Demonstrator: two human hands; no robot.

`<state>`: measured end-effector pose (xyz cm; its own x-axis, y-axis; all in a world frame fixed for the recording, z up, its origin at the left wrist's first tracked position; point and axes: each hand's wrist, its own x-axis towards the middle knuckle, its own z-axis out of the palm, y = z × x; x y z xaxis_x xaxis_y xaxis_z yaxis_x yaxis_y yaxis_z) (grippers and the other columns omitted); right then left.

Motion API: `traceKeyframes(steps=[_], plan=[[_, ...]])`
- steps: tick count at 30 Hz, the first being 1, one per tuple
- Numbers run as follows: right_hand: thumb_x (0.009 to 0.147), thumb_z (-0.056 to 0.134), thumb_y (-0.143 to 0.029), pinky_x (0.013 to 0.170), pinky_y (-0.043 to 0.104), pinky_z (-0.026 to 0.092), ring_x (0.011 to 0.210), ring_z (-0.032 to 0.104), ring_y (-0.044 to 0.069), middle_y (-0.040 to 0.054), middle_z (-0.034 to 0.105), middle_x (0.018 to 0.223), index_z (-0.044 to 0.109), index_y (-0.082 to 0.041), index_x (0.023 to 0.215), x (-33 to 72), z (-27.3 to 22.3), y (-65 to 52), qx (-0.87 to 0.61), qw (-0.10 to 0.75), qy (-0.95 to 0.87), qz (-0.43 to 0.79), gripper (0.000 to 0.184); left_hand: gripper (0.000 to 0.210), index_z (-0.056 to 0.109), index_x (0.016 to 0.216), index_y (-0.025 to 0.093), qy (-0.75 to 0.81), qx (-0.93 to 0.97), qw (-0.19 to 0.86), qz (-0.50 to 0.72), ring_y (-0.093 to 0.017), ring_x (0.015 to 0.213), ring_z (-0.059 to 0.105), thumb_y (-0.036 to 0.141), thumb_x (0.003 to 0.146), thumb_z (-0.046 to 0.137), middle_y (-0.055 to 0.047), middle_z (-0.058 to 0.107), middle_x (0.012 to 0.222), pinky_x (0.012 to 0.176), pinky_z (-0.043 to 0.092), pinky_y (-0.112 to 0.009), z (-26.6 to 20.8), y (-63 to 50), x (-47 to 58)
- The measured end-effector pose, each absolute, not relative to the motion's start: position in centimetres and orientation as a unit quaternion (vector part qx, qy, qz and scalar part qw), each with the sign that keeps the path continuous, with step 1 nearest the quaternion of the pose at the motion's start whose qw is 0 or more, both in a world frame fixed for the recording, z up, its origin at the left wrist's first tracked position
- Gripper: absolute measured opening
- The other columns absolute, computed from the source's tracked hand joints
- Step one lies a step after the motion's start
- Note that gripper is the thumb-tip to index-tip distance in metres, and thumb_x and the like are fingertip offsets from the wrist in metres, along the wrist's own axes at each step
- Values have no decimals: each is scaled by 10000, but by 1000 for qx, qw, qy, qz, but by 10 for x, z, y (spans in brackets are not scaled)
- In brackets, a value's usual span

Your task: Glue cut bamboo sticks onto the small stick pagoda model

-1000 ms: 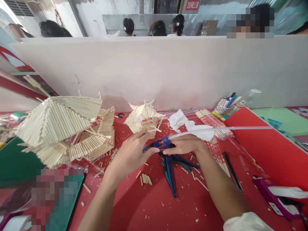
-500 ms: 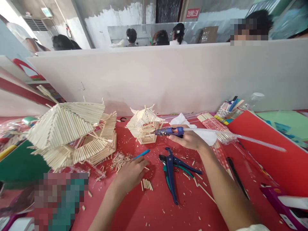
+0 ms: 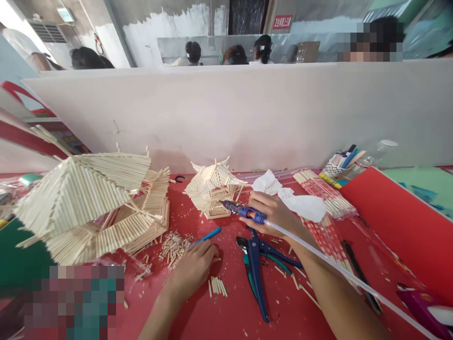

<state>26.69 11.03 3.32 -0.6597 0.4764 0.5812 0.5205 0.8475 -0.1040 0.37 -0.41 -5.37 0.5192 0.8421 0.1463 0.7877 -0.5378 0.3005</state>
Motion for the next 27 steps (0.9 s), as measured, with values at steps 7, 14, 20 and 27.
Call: traceKeyframes(steps=[7, 14, 20, 27], plan=[[960, 560, -318, 571, 300, 401, 694, 541, 172, 44, 566, 763, 593, -197, 756, 264, 33, 108, -269, 280, -917, -93, 240, 189, 557, 1012, 213, 452, 867, 92, 187, -198, 856, 665, 64, 989, 444, -39, 701, 978, 764, 510, -310, -48, -6, -1], [990, 528, -346, 539, 299, 371, 648, 504, 163, 37, 552, 723, 566, -197, 715, 263, 33, 109, -264, 280, -914, -126, 316, 128, 552, 985, 213, 443, 866, 59, 224, -190, 801, 660, 138, 1025, 457, -28, 700, 899, 721, 492, -296, -48, -7, 2], [1003, 517, -369, 531, 297, 350, 644, 499, 158, 30, 548, 718, 547, -204, 706, 262, 34, 109, -266, 271, -916, -132, 341, 115, 545, 938, 214, 440, 861, 54, 248, -174, 731, 635, 221, 1039, 489, 0, 684, 825, 673, 460, -280, -42, -6, 5], [1007, 524, -370, 531, 304, 352, 660, 514, 170, 39, 556, 739, 561, -201, 731, 267, 34, 108, -272, 269, -916, -120, 326, 170, 562, 879, 209, 431, 865, 26, 255, -170, 691, 602, 245, 1034, 504, -12, 657, 784, 653, 434, -280, -39, -7, 2]])
